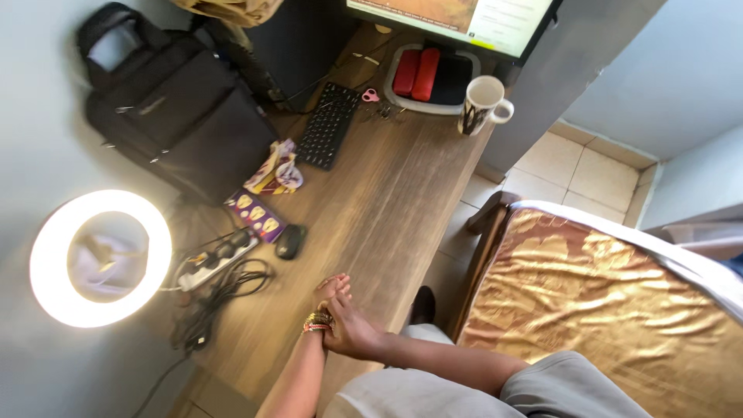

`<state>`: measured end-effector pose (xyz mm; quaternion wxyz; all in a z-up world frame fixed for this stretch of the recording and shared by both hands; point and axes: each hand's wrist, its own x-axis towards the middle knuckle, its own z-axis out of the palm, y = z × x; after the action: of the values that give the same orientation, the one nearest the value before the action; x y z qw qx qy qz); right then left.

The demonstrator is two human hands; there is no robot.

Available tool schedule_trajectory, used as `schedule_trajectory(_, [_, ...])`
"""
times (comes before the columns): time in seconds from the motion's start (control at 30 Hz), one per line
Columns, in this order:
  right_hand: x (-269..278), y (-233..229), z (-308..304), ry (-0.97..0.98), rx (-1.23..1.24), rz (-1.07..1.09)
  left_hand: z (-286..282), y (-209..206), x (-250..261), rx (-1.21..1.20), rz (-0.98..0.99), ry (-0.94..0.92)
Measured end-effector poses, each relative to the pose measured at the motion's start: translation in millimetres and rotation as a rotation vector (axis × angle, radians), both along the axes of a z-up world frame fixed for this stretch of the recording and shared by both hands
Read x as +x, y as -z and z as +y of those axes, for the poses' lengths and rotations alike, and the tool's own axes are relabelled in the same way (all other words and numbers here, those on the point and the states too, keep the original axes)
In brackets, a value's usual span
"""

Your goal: The person unpacks a black bag and places its contents on a desk. They remove a notebook, a power adapter, two red cases, a power bank, a laptop, and a flashlight, setting each item on the desk or in a nearby tray.

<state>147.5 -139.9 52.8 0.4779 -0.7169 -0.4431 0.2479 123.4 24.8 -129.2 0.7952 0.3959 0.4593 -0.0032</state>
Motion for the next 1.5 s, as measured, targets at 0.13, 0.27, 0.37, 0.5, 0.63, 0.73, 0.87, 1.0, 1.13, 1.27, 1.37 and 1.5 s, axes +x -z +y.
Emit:
schedule_trajectory(0.13, [-89, 15, 17, 0.04, -0.045, -0.088, 21, -7, -73, 0.013, -0.04, -0.073])
schedule_trajectory(0.27, [-146, 18, 28, 0.089, -0.098, 0.254, 33, -10, -139, 0.111, -0.026, -0.175])
schedule_trajectory(0.37, [-176, 9, 23, 0.124, -0.052, 0.05, 46, -16, -161, 0.155, -0.04, -0.208])
schedule_trajectory(0.5, [-192, -6, 11, 0.065, 0.055, 0.055, 36, -17, -158, 0.126, -0.056, -0.205])
schedule_trajectory(0.63, [-181, -19, 3, 0.065, -0.06, 0.438, 38, -25, -139, 0.1, -0.066, -0.221])
schedule_trajectory(0.73, [-158, -15, 2, 0.006, -0.108, 0.876, 39, -33, -122, 0.171, 0.015, -0.193])
schedule_trajectory(0.87, [-152, 17, 8, -0.089, -0.008, 1.035, 33, -31, -112, 0.228, -0.061, -0.029])
schedule_trajectory(1.0, [-162, 38, -3, 0.097, 0.106, 0.995, 14, -10, -96, 0.219, -0.035, 0.176])
schedule_trajectory(1.13, [-179, 24, -24, 0.315, 0.033, 0.57, -7, 6, -91, 0.135, 0.033, 0.452])
schedule_trajectory(1.27, [-213, 12, -30, 0.395, 0.091, 0.449, -25, 12, -108, 0.196, -0.076, 0.783])
schedule_trajectory(1.37, [-255, 9, -31, 0.528, -0.038, 0.537, -52, 7, -121, 0.227, -0.174, 1.0])
schedule_trajectory(1.5, [-312, 12, -32, 0.718, -0.081, 0.624, -68, -15, -156, 0.247, -0.246, 1.23])
